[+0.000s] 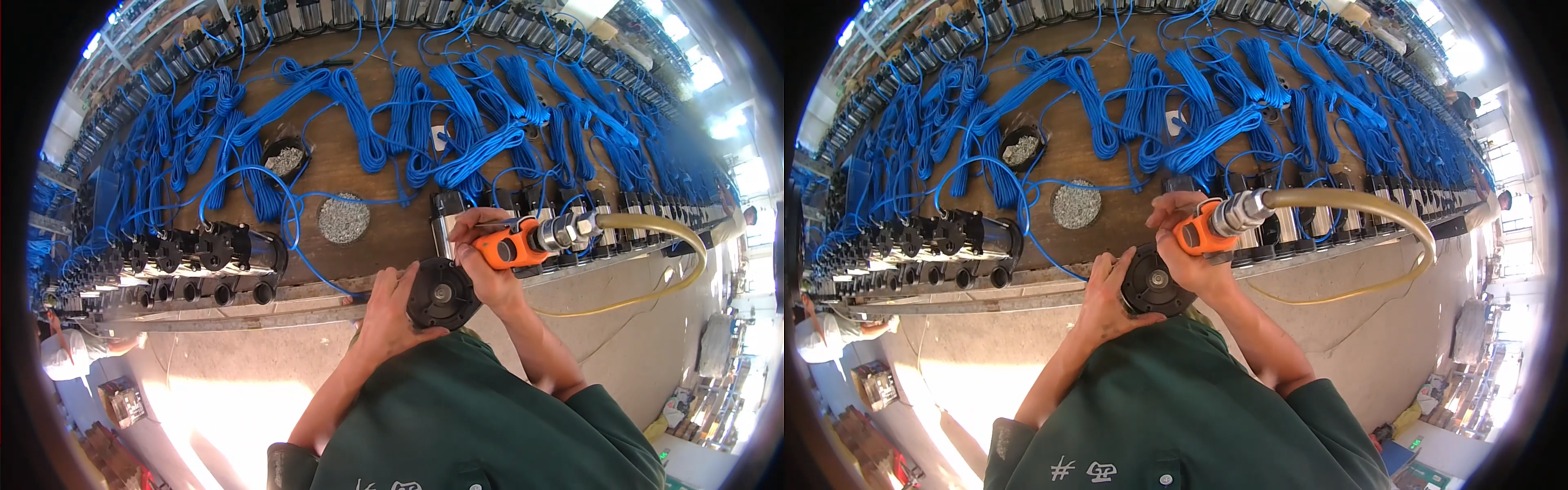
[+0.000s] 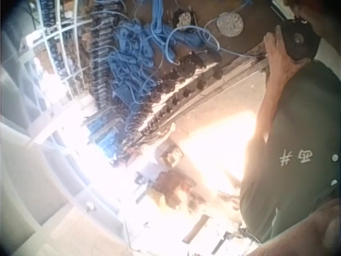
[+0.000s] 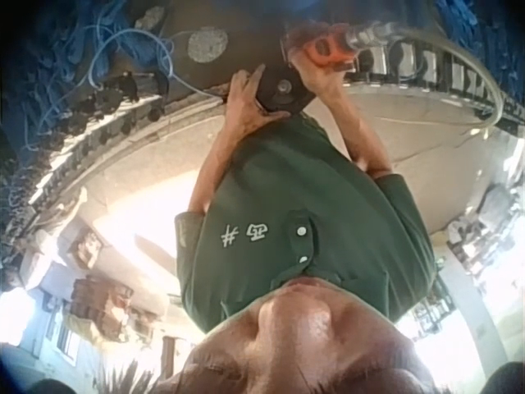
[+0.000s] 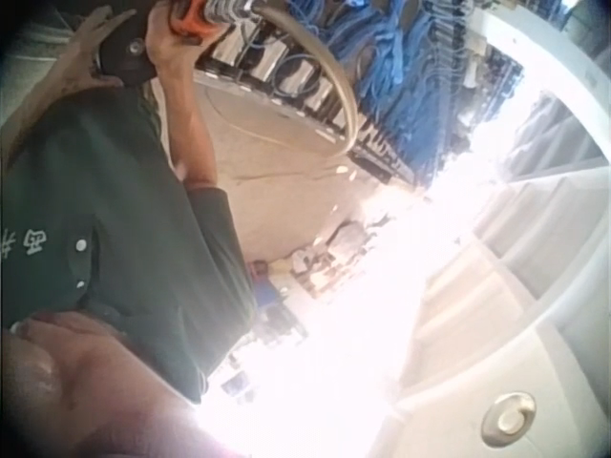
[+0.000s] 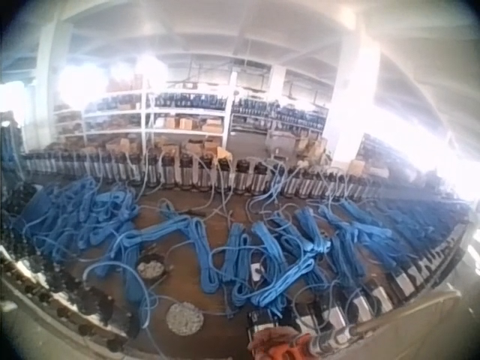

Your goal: The person assembles water pumps by picking up metal caps and screws from containers on a table, placing them onto the pump housing, and securing them using a pneumatic screwdriver.

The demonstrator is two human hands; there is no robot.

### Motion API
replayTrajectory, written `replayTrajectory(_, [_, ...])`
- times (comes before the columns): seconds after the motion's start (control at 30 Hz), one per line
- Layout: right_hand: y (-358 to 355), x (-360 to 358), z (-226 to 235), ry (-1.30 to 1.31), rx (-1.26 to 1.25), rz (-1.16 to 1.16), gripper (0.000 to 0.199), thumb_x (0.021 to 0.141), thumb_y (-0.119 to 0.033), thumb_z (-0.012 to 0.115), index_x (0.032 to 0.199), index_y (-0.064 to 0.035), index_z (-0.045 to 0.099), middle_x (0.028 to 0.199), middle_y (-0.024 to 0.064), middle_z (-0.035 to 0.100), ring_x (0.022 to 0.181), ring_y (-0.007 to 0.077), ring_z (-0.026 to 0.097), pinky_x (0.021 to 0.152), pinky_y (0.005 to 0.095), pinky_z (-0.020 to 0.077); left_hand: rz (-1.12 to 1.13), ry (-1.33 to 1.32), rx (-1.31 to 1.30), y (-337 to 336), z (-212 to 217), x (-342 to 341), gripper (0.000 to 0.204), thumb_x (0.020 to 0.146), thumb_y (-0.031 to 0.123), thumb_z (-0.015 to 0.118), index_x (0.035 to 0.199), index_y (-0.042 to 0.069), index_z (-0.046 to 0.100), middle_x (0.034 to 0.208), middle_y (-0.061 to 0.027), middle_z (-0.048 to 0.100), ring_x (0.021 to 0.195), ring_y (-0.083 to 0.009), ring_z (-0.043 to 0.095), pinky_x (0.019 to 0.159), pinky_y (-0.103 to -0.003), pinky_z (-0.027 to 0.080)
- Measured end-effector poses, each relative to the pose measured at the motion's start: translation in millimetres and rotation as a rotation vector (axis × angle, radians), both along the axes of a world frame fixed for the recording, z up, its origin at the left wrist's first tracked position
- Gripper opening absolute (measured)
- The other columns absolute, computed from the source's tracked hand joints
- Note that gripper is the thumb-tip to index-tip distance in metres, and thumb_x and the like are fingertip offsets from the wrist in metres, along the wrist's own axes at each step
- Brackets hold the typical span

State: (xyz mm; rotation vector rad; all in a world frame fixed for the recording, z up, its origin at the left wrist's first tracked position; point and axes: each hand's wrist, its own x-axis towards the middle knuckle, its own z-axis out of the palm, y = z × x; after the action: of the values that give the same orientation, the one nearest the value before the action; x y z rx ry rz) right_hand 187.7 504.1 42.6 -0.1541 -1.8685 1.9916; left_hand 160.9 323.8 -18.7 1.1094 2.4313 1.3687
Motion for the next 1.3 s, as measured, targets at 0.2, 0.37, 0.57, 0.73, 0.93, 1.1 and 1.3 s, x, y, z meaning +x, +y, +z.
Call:
replayTrajectory(0.2, [-11.5, 17.1, 32.1, 0.080, -0.095, -0.098, 0.038, 0.075, 0.003, 0.054, 0.112, 0.0007, 0.047, 0.087, 0.0125, 0.057, 0.063, 0.0141, 0.053, 0.058, 0.0257, 0.0458, 0.270, -0.742, 0.397, -16.7, -12.4, 4.1, 0.050, 0.083, 0.023, 0.066, 0.123, -0.003, 0.050, 0.083, -0.0033, 0.044, 0.070, -0.0128, 0.041, 0.062, -0.026, 0.036])
replayTrajectory(0.37, [-16.0, 28.3, 44.2, 0.245, -0.253, -0.040, 0.034, 0.074, 0.005, 0.052, 0.106, -0.0001, 0.046, 0.083, 0.0127, 0.055, 0.059, 0.0146, 0.053, 0.059, 0.0284, 0.0471, 0.282, -1.144, 0.764, -32.8, 2.2, 12.8, 0.023, 0.098, 0.009, 0.041, 0.114, -0.001, 0.054, 0.071, -0.0021, 0.048, 0.060, -0.0068, 0.037, 0.054, -0.022, 0.031])
replayTrajectory(0.57, [-34.4, 29.8, 55.3, 0.363, -0.425, 0.042, 0.033, 0.074, 0.004, 0.051, 0.105, -0.0010, 0.045, 0.081, 0.0130, 0.054, 0.056, 0.0146, 0.052, 0.060, 0.0316, 0.0469, 0.078, -1.364, 0.901, -28.0, 18.5, 29.6, 0.011, 0.091, 0.008, 0.060, 0.099, 0.001, 0.057, 0.081, -0.0126, 0.066, 0.048, -0.0060, 0.033, 0.047, -0.022, 0.029])
replayTrajectory(0.73, [-39.5, 32.2, 55.2, 0.328, -0.481, 0.076, 0.032, 0.074, 0.004, 0.051, 0.104, -0.0012, 0.045, 0.081, 0.0129, 0.054, 0.055, 0.0145, 0.051, 0.060, 0.0314, 0.0470, 0.107, -1.236, 0.821, -25.9, 13.6, 31.3, 0.016, 0.079, 0.000, 0.072, 0.092, 0.000, 0.061, 0.080, -0.0127, 0.068, 0.049, -0.0058, 0.044, 0.044, -0.021, 0.028])
replayTrajectory(0.93, [-40.2, 40.9, 49.1, 0.263, -0.507, 0.073, 0.032, 0.073, 0.004, 0.052, 0.104, -0.0011, 0.046, 0.081, 0.0129, 0.054, 0.055, 0.0145, 0.051, 0.059, 0.0315, 0.0468, 0.144, -1.019, 0.642, -25.2, 20.8, 29.9, 0.018, 0.071, -0.009, 0.074, 0.084, -0.002, 0.065, 0.078, -0.0094, 0.068, 0.064, -0.0111, 0.062, 0.057, -0.021, 0.047])
replayTrajectory(1.1, [-38.6, 41.7, 47.3, 0.313, -0.518, 0.068, 0.032, 0.073, 0.004, 0.051, 0.104, -0.0010, 0.046, 0.079, 0.0130, 0.053, 0.055, 0.0143, 0.050, 0.059, 0.0317, 0.0465, 0.129, -1.034, 0.514, -30.4, 26.0, 28.8, 0.015, 0.071, -0.006, 0.077, 0.082, -0.003, 0.067, 0.077, -0.0048, 0.067, 0.072, -0.0097, 0.063, 0.067, -0.021, 0.051])
replayTrajectory(1.3, [-37.0, 47.6, 49.7, 0.277, -0.546, 0.050, 0.032, 0.072, 0.002, 0.052, 0.104, -0.0006, 0.046, 0.078, 0.0133, 0.053, 0.054, 0.0140, 0.050, 0.058, 0.0316, 0.0461, 0.110, -1.096, 0.593, -28.2, 14.7, 41.9, 0.014, 0.073, -0.005, 0.076, 0.084, -0.005, 0.068, 0.077, -0.0071, 0.068, 0.070, -0.0118, 0.064, 0.066, -0.023, 0.052])
